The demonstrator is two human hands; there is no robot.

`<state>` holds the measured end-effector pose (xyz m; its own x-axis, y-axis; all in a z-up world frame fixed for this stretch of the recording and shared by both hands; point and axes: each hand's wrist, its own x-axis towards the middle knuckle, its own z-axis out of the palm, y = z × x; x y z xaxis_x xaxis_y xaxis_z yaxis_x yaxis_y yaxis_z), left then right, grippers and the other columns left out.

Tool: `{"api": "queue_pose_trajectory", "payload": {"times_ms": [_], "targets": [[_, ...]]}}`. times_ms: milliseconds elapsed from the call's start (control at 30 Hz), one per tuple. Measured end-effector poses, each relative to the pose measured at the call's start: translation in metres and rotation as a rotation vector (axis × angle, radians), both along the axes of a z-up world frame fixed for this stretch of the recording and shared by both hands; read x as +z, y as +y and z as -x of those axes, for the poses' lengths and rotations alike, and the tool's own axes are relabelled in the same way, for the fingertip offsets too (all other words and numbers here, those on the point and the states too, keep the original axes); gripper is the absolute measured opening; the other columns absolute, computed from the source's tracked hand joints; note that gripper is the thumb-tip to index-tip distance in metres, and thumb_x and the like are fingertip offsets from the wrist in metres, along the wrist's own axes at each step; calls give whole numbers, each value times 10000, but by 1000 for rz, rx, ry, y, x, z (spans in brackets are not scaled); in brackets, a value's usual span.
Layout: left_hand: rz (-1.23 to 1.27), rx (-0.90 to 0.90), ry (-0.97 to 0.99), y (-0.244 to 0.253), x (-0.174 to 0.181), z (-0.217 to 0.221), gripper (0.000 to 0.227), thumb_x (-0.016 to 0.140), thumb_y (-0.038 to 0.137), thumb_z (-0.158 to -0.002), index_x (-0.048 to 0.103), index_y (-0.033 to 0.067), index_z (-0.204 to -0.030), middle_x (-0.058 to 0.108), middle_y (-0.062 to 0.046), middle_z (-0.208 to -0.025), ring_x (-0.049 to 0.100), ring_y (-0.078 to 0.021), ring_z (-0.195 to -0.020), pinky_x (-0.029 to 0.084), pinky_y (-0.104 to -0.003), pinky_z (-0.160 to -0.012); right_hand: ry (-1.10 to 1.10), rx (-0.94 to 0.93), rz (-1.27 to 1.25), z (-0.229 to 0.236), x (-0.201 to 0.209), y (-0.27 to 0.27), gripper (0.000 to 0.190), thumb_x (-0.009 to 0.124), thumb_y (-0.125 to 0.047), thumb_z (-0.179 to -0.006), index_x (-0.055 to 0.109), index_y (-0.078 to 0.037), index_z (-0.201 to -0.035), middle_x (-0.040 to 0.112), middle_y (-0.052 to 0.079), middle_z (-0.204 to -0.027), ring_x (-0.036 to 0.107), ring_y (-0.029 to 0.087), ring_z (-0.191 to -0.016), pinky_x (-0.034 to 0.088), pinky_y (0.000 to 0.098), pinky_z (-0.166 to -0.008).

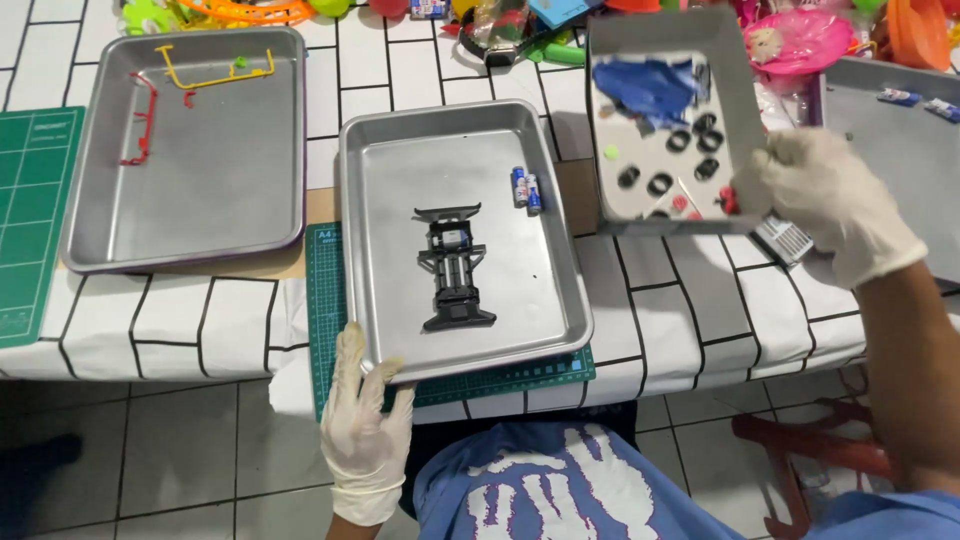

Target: The person assembles a black plastic toy chassis by inserting batteries and attaching small components. They use a screwdriver to tighten parts and handle various small plastic pieces from a tray.

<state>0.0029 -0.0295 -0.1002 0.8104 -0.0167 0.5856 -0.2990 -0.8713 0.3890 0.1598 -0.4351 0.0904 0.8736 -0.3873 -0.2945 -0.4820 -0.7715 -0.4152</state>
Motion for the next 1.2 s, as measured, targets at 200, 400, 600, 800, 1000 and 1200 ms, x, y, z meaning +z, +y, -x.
{"api": "queue_pose_trajectory", "payload": {"times_ms": [200,400,600,800,1000,1200], "targets": [[-4,9,0,-4,-4,-16,233,782,-14,-813,750,72,-1028,458,-152,-1602,529,-367,-1456,631,-361,-938,266,-72,-170,23,-54,0,264,470,-165,-1115,651,-86,-1290,715,146,-1093,568,232,-839,490,403,-773],[41,-122,124,7,20,-26,503,849,90,-780,608,84,-1221,433,-198,-1613,462,-398,-1498,498,-426,-1146,219,140,-14,12,-76,-11,353,428,-334,-1137,635,-49,-1164,663,151,-764,525,217,-552,489,370,-517],[-255,-132,93,-4,98,-49,596,847,363,-855,605,57,-1306,726,-113,-1190,706,-249,-1062,576,-366,-934,-146,312,183,6,-71,-22,426,488,-452,-1109,654,-120,-1319,708,196,-824,689,344,-619,576,504,-715],[-596,53,327,-56,63,-140,1029,531,957,-858,469,32,-1305,631,-65,-957,626,-210,-820,557,-344,-708,-335,406,-114,3,-79,6,314,589,-224,-1061,664,-69,-1324,750,138,-1064,706,226,-749,599,340,-699],[-463,5,904,-56,73,-176,971,665,850,-753,496,82,-1324,620,-110,-1124,658,-337,-1017,536,-478,-839,-527,604,-70,7,-98,-14,294,612,-127,-1052,652,-3,-1316,743,182,-1094,719,258,-893,593,355,-829],[-308,115,839,-50,69,-168,1057,849,855,-568,440,165,-1256,686,-54,-874,703,-335,-802,558,-471,-685,-284,586,-41,14,-96,-19,396,654,-178,-976,617,-131,-1367,720,125,-1134,707,231,-828,613,362,-784]]}}
